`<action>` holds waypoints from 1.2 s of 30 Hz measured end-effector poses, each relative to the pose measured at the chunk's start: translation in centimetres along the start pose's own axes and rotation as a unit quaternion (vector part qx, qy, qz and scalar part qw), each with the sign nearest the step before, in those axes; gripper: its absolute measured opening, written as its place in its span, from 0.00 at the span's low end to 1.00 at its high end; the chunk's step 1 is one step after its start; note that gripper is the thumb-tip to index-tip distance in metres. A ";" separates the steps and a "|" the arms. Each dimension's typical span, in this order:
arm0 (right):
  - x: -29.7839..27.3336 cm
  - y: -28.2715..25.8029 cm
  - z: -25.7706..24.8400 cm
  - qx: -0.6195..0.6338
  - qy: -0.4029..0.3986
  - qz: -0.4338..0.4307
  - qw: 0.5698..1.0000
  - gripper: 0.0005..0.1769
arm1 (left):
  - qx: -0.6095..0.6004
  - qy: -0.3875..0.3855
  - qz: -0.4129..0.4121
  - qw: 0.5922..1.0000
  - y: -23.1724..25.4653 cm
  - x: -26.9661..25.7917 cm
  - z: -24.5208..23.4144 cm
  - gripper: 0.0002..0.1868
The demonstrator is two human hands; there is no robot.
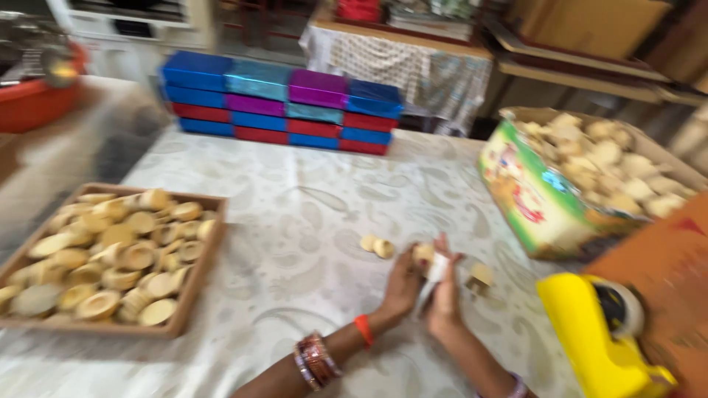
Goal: The recorder is using a small white cloth to wipe and clean small wooden top-like toys or components.
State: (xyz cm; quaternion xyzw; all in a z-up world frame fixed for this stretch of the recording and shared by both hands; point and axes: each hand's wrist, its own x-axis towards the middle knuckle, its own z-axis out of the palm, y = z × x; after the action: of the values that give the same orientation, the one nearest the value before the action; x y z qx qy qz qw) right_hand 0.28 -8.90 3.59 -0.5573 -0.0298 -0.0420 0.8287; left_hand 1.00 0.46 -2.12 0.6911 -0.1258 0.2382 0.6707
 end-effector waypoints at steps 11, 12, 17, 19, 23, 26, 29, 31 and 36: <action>4.5 -2.5 -3.8 0.106 0.008 0.067 0.992 0.48 | -0.139 -0.184 -0.180 0.956 10.1 -1.3 -1.0 0.27; 4.7 -1.2 -3.7 0.090 0.018 0.063 0.994 0.49 | -0.146 -0.155 -0.194 0.958 9.5 -1.1 -1.1 0.27; -2.1 -3.2 3.2 -0.007 -0.029 -0.046 0.998 0.52 | -0.122 -0.037 -0.262 0.957 10.3 1.1 -2.5 0.25; -3.4 -3.8 4.2 -0.121 -0.139 -0.084 0.979 0.53 | -0.166 0.017 -0.204 0.965 7.9 0.6 -2.6 0.23; 2.4 -2.6 -0.9 -0.138 -0.105 -0.106 0.979 0.53 | -0.117 -0.071 -0.279 0.950 11.8 -0.3 -1.9 0.20; 6.2 -3.4 -5.3 0.003 -0.023 -0.096 0.995 0.52 | -0.124 -0.221 -0.159 0.954 12.8 -0.5 -2.0 0.22; 7.5 -4.7 -7.3 0.157 -0.043 0.035 0.986 0.50 | -0.106 -0.375 -0.116 0.914 15.2 0.3 -2.4 0.22; 7.6 -5.2 -8.4 0.284 -0.078 0.009 0.955 0.48 | 0.151 -0.255 0.118 0.948 15.3 0.2 -2.5 0.20; 7.8 -7.9 -11.2 0.289 -0.003 -0.067 0.955 0.43 | 0.344 -0.185 0.156 0.907 10.2 1.3 -4.3 0.26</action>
State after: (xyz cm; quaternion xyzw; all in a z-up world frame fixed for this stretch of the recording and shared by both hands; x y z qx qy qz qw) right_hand 7.29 -22.47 7.37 -0.2913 -0.0801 -0.0855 0.9494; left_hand -3.60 4.16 7.36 0.8819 -0.2639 0.2365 0.3108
